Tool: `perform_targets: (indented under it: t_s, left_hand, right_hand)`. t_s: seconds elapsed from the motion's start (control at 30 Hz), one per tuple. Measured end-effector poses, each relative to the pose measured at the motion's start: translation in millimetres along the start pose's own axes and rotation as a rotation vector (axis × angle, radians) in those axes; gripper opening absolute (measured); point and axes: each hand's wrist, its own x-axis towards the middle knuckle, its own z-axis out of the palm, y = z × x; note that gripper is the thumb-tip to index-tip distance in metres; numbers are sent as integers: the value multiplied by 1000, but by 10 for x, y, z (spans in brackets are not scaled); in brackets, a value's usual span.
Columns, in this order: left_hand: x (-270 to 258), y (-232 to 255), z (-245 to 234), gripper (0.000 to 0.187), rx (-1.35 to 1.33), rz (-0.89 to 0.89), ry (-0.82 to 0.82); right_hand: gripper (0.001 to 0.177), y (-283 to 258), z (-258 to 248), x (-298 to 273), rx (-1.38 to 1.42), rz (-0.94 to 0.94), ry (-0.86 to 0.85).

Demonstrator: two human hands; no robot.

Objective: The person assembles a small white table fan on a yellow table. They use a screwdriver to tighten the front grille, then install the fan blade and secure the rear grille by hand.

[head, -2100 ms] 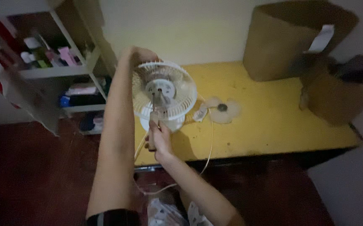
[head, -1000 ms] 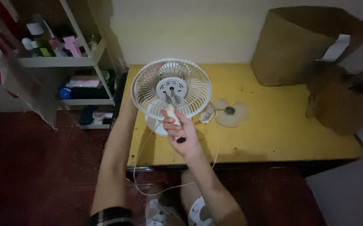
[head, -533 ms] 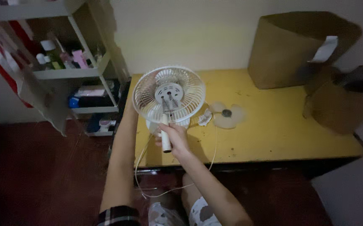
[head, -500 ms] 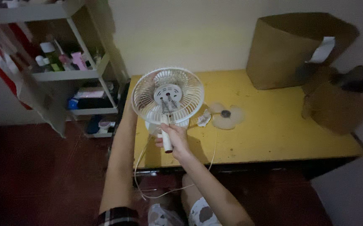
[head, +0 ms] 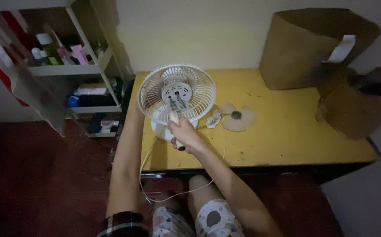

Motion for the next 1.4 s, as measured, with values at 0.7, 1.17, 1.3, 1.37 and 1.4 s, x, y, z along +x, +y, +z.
perform_targets:
  t_s: [0.7,1.17,1.3,1.37,1.4]
  left_hand:
    - [-103,-9,12,56,-20,33,8]
    - [87,110,-35,54,-4,13,-10]
    - [209,158,-67,53,16,-5,-16]
    - [311,184,-51,52,16,-11,-22]
    - [356,200,-42,52,15,-7,-32]
  right_hand:
    - [33,470,35,154,257,-90,115]
    - [29,-169,-151,218,-311,-131,37]
    - [34,-402,-217,311,-236,-49,-7]
    - [34,-564,-298,381,-317,-54,-37]
    - [34,-647,-317,431,-359,-59,-51]
